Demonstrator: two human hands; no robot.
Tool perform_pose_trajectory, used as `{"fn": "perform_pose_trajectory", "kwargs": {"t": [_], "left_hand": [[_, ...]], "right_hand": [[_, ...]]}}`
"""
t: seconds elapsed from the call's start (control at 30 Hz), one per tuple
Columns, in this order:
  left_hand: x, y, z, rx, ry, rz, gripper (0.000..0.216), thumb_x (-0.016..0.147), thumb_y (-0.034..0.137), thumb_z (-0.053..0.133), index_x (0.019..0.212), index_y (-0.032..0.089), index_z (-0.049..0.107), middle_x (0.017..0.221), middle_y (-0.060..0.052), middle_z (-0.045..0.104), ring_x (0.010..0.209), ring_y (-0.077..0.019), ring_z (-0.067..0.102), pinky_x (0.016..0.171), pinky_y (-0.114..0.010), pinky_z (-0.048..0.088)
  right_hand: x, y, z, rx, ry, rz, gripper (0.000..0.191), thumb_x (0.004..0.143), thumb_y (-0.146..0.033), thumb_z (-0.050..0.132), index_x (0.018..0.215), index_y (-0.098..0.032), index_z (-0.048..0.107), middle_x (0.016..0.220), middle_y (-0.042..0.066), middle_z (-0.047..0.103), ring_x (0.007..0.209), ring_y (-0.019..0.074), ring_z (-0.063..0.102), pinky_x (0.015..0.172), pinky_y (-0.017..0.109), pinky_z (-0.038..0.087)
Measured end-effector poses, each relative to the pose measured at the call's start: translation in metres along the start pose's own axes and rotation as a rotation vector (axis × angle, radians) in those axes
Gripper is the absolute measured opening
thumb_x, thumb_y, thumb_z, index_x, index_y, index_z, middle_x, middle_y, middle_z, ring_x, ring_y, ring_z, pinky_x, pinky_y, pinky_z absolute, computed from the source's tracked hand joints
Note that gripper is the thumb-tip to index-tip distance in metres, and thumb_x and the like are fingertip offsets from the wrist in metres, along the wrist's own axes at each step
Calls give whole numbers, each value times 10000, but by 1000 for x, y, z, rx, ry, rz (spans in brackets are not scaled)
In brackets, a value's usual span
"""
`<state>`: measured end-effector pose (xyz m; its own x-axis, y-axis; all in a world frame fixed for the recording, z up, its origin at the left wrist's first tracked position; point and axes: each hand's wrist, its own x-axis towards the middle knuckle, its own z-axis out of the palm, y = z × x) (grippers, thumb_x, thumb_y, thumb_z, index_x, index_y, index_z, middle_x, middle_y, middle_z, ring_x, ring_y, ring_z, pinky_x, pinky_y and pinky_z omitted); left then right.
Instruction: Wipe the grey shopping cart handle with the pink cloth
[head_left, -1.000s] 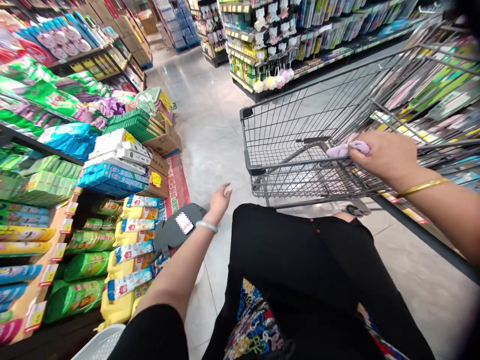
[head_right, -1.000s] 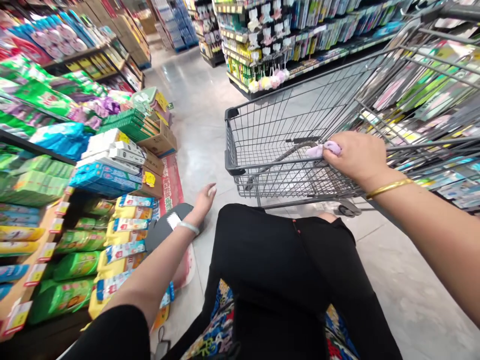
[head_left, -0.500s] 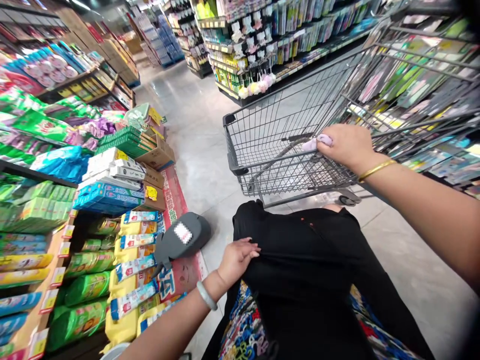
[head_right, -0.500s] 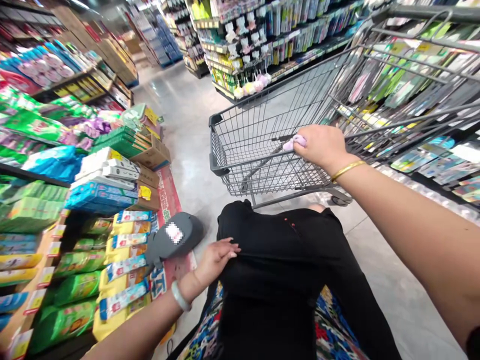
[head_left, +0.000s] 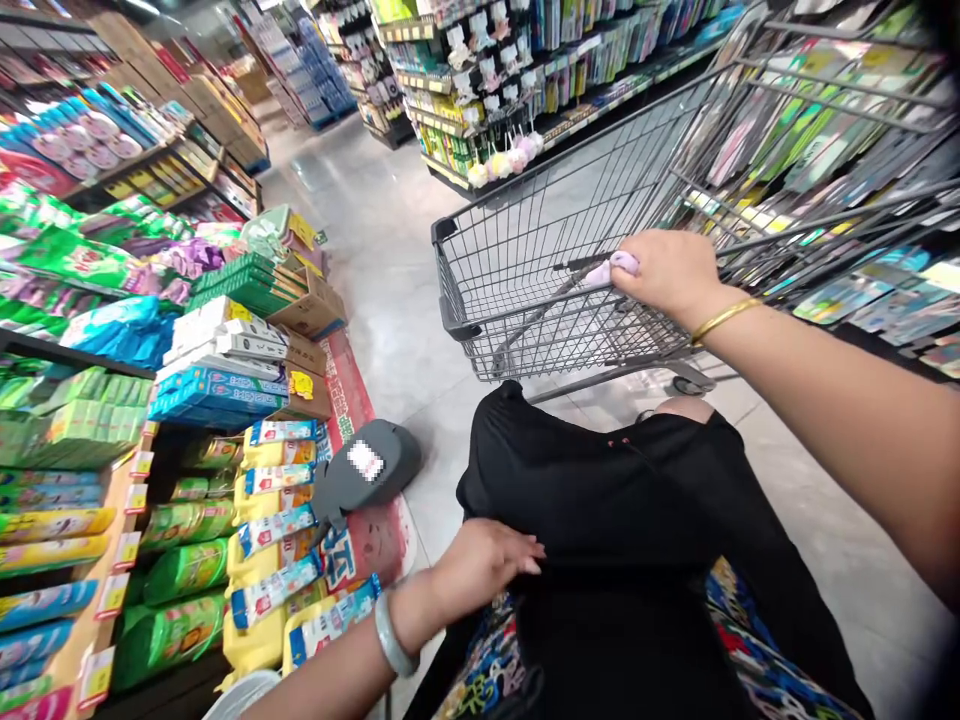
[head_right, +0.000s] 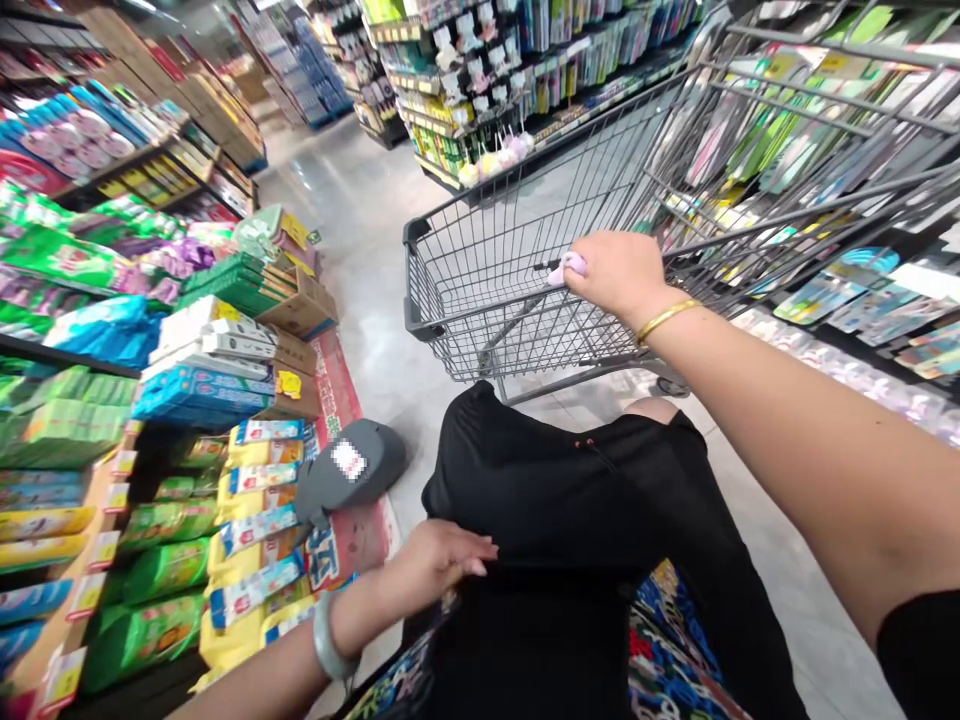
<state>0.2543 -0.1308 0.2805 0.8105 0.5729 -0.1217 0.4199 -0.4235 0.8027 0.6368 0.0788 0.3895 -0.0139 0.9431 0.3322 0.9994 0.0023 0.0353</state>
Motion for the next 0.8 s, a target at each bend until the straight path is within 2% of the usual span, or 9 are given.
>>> {"fn": "perform_pose_trajectory", "kwargs": {"t": [0.07,0.13,0.2,0.27,0.37,0.47,0.63,0.73,0.8], "left_hand": [[34,-16,-29,93,58,-21,302,985,406,496,1053,269,756,1105,-20,764,1042,-181,710,979,-303,523],[76,-38,-60,152,220,-123,313,981,395,496,1096,243,744,1143,-47,749,1085,-214,684,1022,-346,490],[120,-65,-87,186,285,-250,329,975,352,492,1173,206,710,1233,-85,706,1160,-247,636,1071,-369,438],[158,-92,-107,175,245,-425,301,957,316,503,1147,193,702,1298,-103,665,1256,-262,566,1123,-358,367],[192,-126,-124,172,155,-544,189,887,340,599,889,192,717,1117,-138,727,1212,-307,587,1099,-378,369],[200,-152,-128,174,93,-627,188,812,376,670,729,207,657,1038,-150,737,1203,-326,589,1085,-381,362],[188,-184,-131,117,16,-765,270,693,426,742,622,215,589,928,-137,744,1166,-347,599,1037,-395,374],[173,-199,-142,28,-12,-822,315,627,461,781,579,207,601,757,-106,718,1023,-346,643,945,-390,416],[162,-206,-149,-53,-4,-826,310,595,463,799,604,198,637,705,-68,697,907,-304,650,875,-361,436]], "right_hand": [[1,0,1,0,2,5,269,880,-401,474,842,-192,639,912,76,668,757,190,528,593,307,219],[2,0,2,8,3,11,271,874,-405,473,840,-200,647,916,75,671,775,205,550,596,309,240],[2,1,2,28,5,17,283,873,-415,467,845,-203,653,926,81,675,804,222,569,606,314,261],[2,1,2,58,-3,19,290,876,-418,460,852,-204,654,933,86,676,831,236,581,618,317,277],[3,0,3,84,-20,29,285,878,-414,463,866,-203,654,944,91,677,863,251,589,636,317,301],[5,0,3,79,-16,25,281,879,-416,468,889,-210,658,961,87,682,882,255,590,637,317,309],[1,9,5,90,-21,5,285,880,-434,470,901,-224,662,959,80,685,897,257,583,621,316,291],[-5,2,3,94,-10,-44,302,894,-441,461,924,-227,671,970,87,684,905,265,580,616,325,287],[-7,-15,1,105,-1,-107,306,908,-448,451,947,-247,678,964,80,688,892,263,579,610,329,297]]}}
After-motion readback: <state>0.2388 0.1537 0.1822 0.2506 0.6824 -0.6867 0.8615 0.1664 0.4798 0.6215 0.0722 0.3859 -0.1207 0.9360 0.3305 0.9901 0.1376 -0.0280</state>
